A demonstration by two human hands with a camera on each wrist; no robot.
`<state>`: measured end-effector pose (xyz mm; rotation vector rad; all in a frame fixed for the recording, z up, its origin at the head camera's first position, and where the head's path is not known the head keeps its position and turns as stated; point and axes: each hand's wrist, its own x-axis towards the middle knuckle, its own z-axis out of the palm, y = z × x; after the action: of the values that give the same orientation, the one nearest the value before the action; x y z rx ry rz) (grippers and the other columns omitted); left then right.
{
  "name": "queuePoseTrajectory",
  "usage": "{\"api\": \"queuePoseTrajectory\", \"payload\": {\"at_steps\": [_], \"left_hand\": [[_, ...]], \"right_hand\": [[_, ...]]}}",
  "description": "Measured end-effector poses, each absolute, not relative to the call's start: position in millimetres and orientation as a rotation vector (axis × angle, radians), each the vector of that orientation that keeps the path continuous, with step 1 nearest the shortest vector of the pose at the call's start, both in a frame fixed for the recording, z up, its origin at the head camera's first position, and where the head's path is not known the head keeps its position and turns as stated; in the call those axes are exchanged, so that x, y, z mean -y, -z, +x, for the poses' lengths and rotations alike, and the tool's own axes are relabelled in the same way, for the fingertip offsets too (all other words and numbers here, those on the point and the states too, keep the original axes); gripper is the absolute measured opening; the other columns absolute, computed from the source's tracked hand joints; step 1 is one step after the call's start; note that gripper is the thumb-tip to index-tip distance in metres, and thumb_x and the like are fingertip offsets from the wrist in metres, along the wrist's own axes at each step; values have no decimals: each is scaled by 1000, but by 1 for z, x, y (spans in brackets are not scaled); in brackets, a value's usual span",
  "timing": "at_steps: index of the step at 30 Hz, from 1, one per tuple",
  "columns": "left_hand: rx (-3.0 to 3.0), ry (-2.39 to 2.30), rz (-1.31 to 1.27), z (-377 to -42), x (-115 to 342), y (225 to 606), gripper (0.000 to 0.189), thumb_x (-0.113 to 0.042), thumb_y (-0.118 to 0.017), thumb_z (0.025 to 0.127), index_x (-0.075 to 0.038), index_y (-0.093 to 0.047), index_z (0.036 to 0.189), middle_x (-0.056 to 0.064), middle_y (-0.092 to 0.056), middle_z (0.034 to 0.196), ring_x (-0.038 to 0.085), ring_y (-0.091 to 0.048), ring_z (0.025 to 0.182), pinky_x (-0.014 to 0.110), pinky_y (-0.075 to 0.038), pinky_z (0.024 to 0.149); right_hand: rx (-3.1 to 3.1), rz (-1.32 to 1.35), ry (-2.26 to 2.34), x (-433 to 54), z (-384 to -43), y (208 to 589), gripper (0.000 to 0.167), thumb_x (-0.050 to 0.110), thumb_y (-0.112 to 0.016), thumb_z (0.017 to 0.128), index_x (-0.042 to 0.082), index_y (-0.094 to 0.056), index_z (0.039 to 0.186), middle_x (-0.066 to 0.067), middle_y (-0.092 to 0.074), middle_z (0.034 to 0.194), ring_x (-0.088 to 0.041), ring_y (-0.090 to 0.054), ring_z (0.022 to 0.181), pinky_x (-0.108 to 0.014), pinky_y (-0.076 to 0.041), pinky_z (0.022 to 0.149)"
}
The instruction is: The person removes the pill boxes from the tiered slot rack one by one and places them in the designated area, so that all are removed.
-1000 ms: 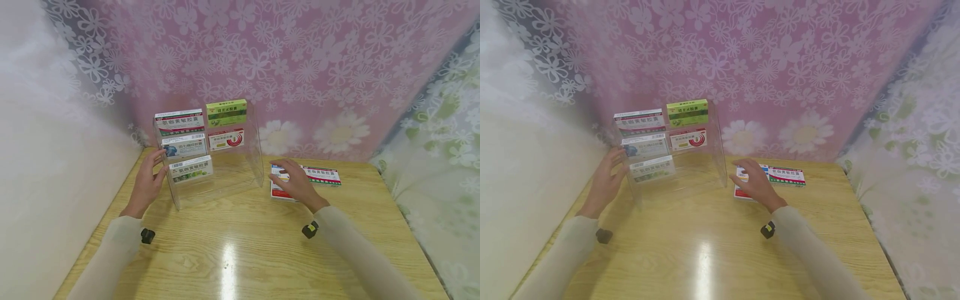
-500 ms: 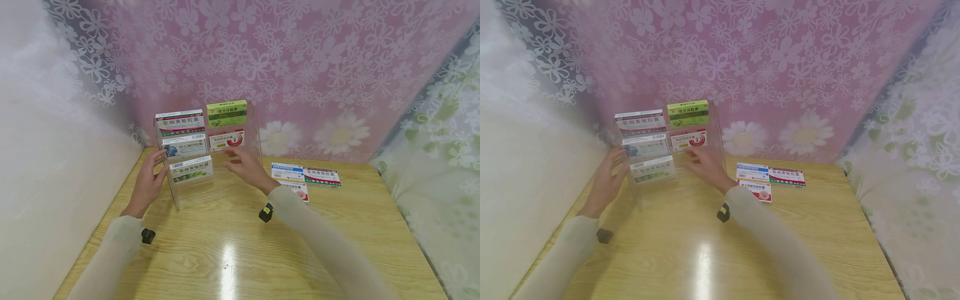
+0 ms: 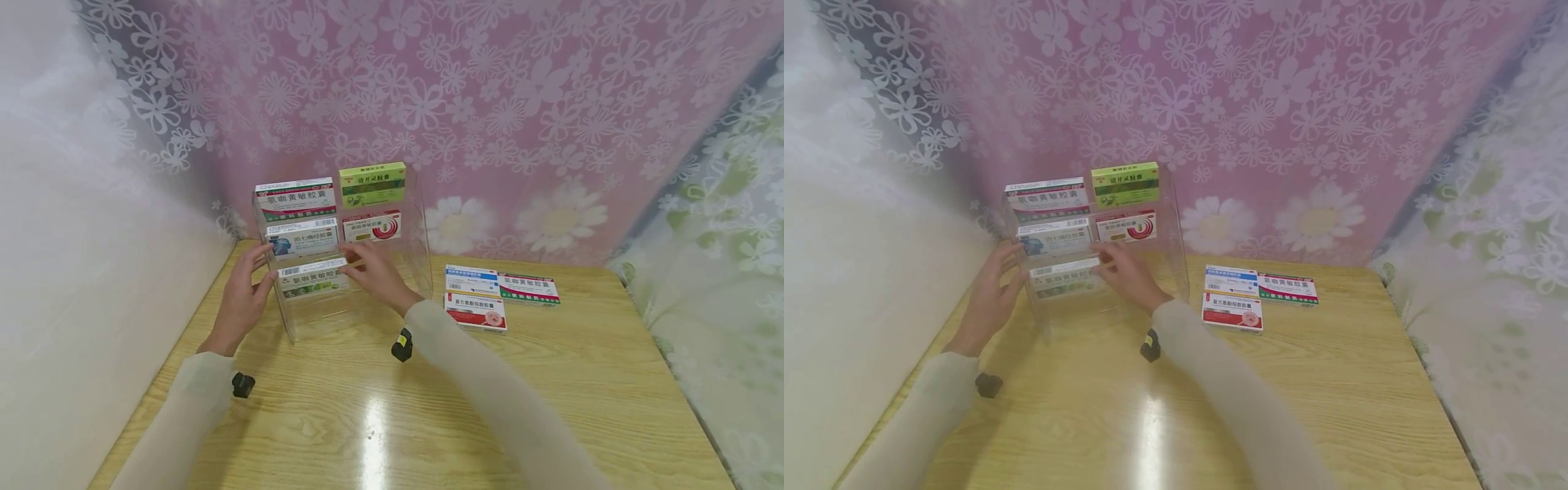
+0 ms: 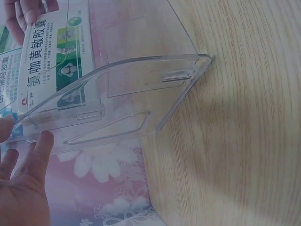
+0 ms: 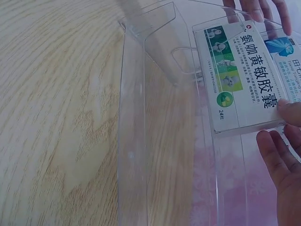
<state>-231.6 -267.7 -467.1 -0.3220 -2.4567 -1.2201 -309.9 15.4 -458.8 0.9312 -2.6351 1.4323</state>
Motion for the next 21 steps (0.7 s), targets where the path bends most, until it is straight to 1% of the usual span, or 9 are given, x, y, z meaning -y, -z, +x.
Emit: {"api": "queuePoseTrajectory", "payload": {"at_steps": [3,5,10,16,21], "left_hand": [[2466,1212,-322,-232,267,467,55,-13,-56,115,-16,-39,168,22,-30,175,50,-48,151,73,-57,102],[2472,1211,-320,-232,267,466,55,-14,-56,115,-16,-39,168,22,-29,176,50,-48,151,73,-56,102],[2473,1216,-322,-232,266,464,55,-14,-56,115,-15,-39,168,22,-29,176,51,-47,151,75,-55,102],[2467,1234,-319,-233,265,466,54,-14,-56,115,-14,-40,167,22,-31,175,51,-47,151,75,-55,103],[2477,1235,-301,-232,265,467,56,-11,-56,115,-15,-39,168,22,-33,173,52,-46,152,76,-53,104]], "right_hand": [[2621,919,-1439,-16,-310,459,30,16,-73,107,12,-72,136,-9,-64,133,-23,-69,117,-35,-64,101],[2615,929,-1448,-16,-311,461,24,16,-72,107,12,-74,131,-8,-66,132,-23,-70,117,-35,-65,101],[2603,975,-1436,-18,-311,462,25,16,-71,108,11,-72,132,-7,-72,132,-23,-72,117,-34,-65,100],[2581,932,-1465,-27,-307,449,27,15,-68,110,10,-71,136,-8,-70,136,-23,-70,121,-36,-63,103],[2533,919,-1478,-42,-308,437,27,15,-68,110,10,-71,136,-8,-70,134,-23,-71,121,-36,-63,103]]}}
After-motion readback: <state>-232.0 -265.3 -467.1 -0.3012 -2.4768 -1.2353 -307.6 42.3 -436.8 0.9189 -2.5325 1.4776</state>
